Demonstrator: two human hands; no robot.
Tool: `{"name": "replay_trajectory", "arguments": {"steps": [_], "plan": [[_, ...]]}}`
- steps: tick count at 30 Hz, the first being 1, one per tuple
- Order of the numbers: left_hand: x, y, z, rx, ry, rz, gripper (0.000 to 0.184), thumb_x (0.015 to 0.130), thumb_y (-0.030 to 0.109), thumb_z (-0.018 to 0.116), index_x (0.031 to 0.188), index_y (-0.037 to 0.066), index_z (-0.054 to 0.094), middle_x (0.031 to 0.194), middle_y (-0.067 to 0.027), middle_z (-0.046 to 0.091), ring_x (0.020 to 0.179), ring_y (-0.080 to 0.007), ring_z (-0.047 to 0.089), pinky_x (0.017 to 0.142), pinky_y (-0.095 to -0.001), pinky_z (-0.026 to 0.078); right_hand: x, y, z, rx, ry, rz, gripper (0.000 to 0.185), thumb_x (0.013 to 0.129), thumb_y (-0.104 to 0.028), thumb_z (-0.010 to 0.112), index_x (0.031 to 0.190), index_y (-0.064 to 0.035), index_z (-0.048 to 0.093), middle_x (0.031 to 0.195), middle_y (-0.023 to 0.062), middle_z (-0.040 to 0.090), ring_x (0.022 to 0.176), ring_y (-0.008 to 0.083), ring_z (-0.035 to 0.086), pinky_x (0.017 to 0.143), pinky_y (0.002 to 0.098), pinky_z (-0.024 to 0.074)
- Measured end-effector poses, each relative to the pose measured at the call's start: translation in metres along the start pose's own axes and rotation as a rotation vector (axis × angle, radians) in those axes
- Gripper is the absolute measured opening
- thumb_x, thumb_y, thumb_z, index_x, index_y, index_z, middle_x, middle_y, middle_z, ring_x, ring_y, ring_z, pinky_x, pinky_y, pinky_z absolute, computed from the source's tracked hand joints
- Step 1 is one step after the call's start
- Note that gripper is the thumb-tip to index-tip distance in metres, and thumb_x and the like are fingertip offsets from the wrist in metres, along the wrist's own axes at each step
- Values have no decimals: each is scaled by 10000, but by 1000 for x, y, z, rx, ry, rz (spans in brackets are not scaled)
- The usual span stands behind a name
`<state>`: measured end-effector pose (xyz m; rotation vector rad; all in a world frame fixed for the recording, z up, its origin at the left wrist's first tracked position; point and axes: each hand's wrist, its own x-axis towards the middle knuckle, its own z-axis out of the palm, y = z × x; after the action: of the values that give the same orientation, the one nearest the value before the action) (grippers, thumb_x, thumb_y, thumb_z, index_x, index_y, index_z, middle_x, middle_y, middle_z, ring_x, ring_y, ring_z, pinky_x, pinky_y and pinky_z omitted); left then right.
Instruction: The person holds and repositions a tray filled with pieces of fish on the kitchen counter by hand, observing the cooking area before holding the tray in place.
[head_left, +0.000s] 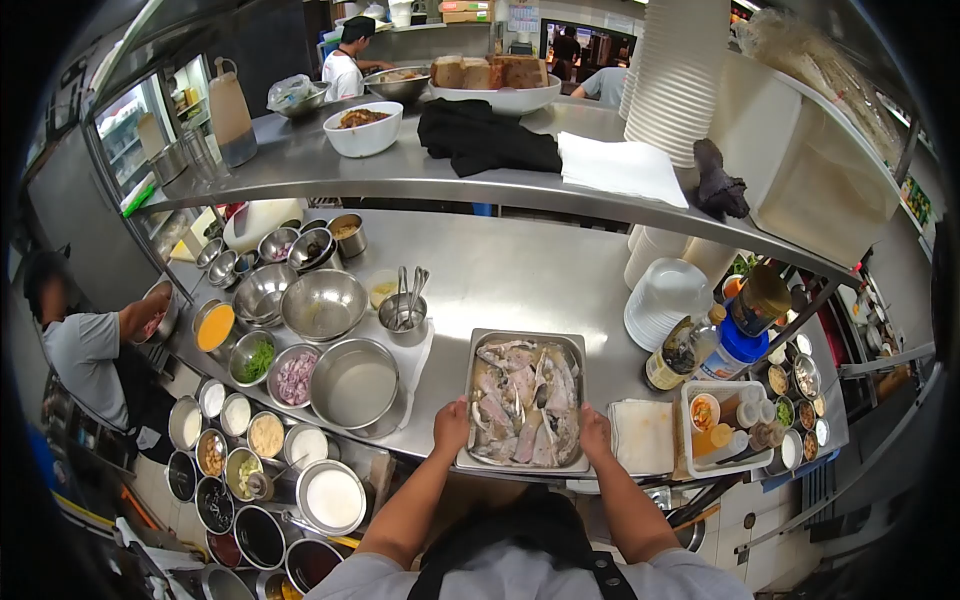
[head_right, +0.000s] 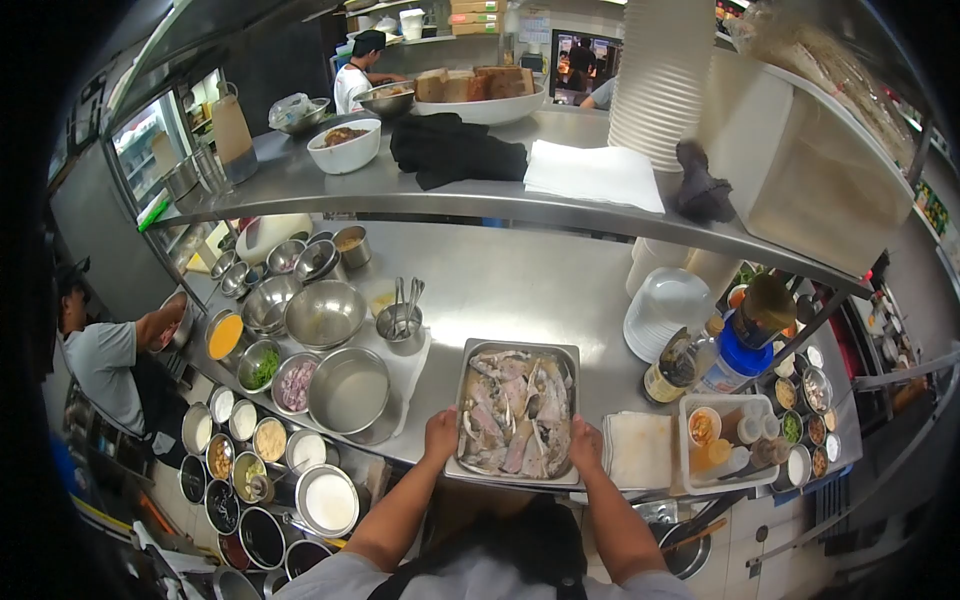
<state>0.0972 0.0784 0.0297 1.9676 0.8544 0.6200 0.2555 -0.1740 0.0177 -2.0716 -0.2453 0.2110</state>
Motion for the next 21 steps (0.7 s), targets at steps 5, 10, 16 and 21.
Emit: {"name": "replay_trajectory", "arguments": {"steps": [5, 10, 16, 21], "plan": [[-2, 5, -2, -38, -15, -27, 453, 943, 334, 422, 734, -43, 561, 690, -250, 554, 672, -410, 531, 636, -449, 411, 0, 0, -2, -40, 5, -43, 512, 951, -389, 390, 744, 54, 542, 665, 243, 518, 620, 339, 480, 612, 431, 380], [1, -7, 5, -59, -6, -20, 452, 945, 323, 433, 705, -44, 541, 604, -218, 523, 571, -329, 509, 607, -418, 403, -1, -6, -4, -71, 23, -101, 515, 957, -387, 396, 742, 58, 542, 634, 202, 514, 606, 262, 468, 620, 408, 398], [-11, 9, 3, -41, -26, -137, 471, 949, 351, 408, 767, -39, 598, 716, -256, 584, 707, -439, 562, 656, -453, 433, 8, -7, -8, -175, 19, -153, 505, 954, -382, 401, 739, 54, 540, 631, 208, 507, 598, 282, 462, 612, 421, 392], [-13, -4, 11, -74, 5, -77, 450, 949, 333, 405, 802, -43, 607, 734, -252, 591, 721, -425, 571, 672, -439, 438, 15, -5, -10, -158, -63, -17, 541, 944, -450, 369, 792, 25, 580, 786, 269, 567, 762, 444, 535, 662, 465, 394]]}}
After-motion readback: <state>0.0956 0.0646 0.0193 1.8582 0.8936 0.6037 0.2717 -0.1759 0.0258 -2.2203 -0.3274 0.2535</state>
